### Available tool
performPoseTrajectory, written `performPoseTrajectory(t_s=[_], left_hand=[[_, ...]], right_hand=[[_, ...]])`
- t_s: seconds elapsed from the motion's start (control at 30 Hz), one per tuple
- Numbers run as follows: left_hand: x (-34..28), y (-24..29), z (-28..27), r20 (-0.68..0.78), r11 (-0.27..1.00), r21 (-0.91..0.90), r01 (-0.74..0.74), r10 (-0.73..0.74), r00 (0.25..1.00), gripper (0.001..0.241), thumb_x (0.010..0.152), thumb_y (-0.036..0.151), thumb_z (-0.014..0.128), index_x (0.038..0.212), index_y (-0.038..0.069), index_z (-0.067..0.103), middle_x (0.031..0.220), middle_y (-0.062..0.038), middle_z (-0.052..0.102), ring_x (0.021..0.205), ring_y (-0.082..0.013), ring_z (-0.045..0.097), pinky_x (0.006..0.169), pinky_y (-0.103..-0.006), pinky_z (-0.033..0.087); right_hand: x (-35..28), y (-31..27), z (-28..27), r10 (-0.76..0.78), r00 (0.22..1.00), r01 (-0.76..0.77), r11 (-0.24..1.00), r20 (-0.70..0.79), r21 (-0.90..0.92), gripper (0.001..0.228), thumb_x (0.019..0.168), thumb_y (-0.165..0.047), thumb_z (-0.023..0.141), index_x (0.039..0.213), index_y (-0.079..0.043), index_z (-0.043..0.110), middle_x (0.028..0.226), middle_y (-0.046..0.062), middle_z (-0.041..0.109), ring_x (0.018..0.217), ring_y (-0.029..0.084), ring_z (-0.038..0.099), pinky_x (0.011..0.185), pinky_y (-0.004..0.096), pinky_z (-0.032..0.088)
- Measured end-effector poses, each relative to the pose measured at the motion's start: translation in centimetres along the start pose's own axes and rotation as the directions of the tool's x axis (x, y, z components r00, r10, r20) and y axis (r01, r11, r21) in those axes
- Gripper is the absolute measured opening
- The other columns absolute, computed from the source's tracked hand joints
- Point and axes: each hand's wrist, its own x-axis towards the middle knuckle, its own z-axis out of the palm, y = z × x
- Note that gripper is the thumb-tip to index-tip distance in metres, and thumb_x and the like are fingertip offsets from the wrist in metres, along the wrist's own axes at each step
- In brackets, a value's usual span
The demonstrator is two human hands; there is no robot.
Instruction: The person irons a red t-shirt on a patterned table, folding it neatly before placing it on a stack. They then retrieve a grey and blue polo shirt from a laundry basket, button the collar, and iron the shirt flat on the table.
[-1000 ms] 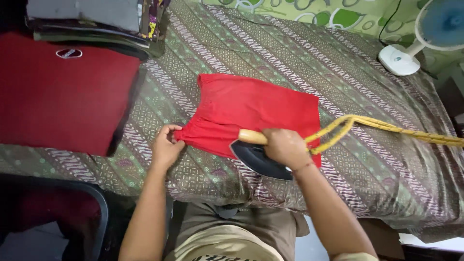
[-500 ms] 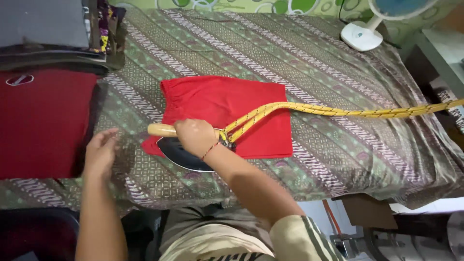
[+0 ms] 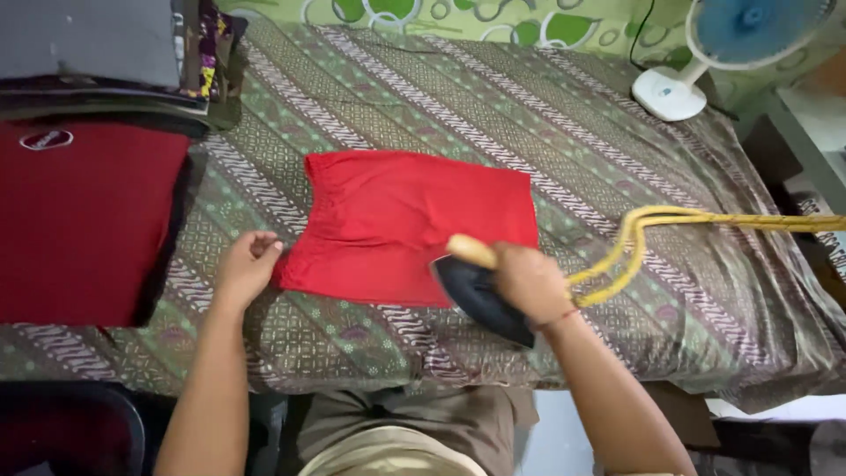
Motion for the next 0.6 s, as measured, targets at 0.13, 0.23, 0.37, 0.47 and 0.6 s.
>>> performPoseTrajectory(t_s=[0.13,0.23,0.37,0.47,0.6], left_hand=[[-1.2,2.6,-0.6,0.015,0.996,0.080,0.036,-0.037,0.999,0.027,0.091,0.039,0.074,0.116,0.027,0.075,0.103,-0.004,0.076,0.107,-0.0306,0.070,0.095,-0.0448,0.051],[-1.1,3.0,-0.2,-0.052,0.994,0.097,-0.042,0.047,0.998,0.027,0.089,0.036,0.077,0.114,0.026,0.076,0.106,-0.006,0.076,0.111,-0.0337,0.068,0.099,-0.0453,0.050],[-0.8,1.8,0.5,-0.279,0.917,0.105,-0.385,0.399,0.874,0.017,0.088,0.021,0.083,0.104,0.016,0.077,0.101,-0.006,0.076,0.107,-0.0327,0.067,0.106,-0.0412,0.045],[-0.9,1.4,0.3,-0.362,0.855,0.117,-0.506,0.511,0.780,0.016,0.086,0.015,0.086,0.099,0.016,0.076,0.099,-0.001,0.076,0.105,-0.0286,0.068,0.107,-0.0384,0.045],[-1.4,1.4,0.2,-0.306,0.849,0.104,-0.518,0.523,0.795,0.015,0.085,0.016,0.086,0.095,0.018,0.075,0.098,0.002,0.076,0.111,-0.0282,0.067,0.110,-0.0412,0.044]], right_hand=[[4.0,6.0,0.9,0.026,0.994,-0.030,0.999,0.102,0.042,0.020,0.091,-0.031,0.057,0.106,-0.028,0.070,0.090,0.004,0.079,0.086,0.032,0.079,0.073,0.048,0.065],[7.6,7.2,0.7,0.090,0.990,-0.100,0.990,0.105,0.095,0.026,0.087,-0.028,0.062,0.110,-0.017,0.070,0.092,0.015,0.078,0.090,0.040,0.078,0.075,0.053,0.064],[13.9,7.1,2.0,0.142,0.987,-0.149,0.983,0.068,0.110,0.027,0.094,-0.023,0.051,0.109,-0.013,0.071,0.093,0.014,0.077,0.090,0.040,0.078,0.073,0.054,0.063],[19.3,6.8,3.3,0.179,0.983,-0.181,0.975,0.030,0.125,0.031,0.095,-0.024,0.049,0.109,-0.011,0.073,0.094,0.015,0.077,0.093,0.042,0.076,0.075,0.056,0.062],[23.0,5.5,1.7,0.201,0.980,-0.197,0.962,-0.002,0.188,0.035,0.099,-0.021,0.045,0.114,-0.004,0.072,0.106,0.021,0.076,0.105,0.045,0.073,0.086,0.059,0.059]])
